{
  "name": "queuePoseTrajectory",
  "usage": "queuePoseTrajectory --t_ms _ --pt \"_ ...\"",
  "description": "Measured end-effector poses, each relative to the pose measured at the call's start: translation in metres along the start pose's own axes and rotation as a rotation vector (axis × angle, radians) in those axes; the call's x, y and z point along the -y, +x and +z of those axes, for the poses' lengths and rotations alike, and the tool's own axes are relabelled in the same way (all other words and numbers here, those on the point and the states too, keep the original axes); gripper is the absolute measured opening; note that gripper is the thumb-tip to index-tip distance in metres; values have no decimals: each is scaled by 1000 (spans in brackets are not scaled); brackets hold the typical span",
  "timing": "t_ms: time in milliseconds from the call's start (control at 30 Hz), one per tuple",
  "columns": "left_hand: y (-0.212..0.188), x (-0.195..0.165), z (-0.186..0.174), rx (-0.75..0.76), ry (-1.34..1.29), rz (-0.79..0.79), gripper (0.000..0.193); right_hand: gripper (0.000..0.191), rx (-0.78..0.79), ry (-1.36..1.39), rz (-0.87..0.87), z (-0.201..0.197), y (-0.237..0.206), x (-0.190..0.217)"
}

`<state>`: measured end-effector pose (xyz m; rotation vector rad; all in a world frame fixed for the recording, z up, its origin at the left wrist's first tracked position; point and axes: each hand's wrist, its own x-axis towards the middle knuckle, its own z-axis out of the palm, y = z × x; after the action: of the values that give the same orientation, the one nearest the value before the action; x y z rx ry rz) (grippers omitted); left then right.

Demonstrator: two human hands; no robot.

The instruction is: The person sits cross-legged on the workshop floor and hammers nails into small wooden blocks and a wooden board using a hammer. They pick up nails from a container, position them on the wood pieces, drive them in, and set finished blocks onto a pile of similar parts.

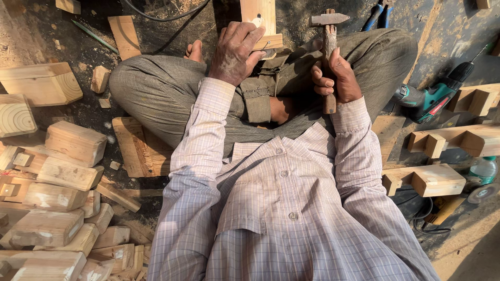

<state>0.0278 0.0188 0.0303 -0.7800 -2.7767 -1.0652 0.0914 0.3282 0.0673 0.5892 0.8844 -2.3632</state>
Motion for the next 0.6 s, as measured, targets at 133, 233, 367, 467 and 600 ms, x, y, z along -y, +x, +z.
queuePoseTrajectory --t_ms 133,233,367,467,600 --pt "0 2 4 4 -19 -16 56 24 -41 -87 15 0 1 1" --pt "1 3 4 19 -35 -26 54 18 -79 -182 6 4 2 0" --pt "2 2 3 16 -48 -45 51 25 -83 -352 -34 20 0 0" --pt "3 1 3 17 -45 -52 50 36 -80 -430 -122 41 -5 0" --pt "3 0 2 19 -45 -59 47 46 -177 -797 -199 73 -21 -5"
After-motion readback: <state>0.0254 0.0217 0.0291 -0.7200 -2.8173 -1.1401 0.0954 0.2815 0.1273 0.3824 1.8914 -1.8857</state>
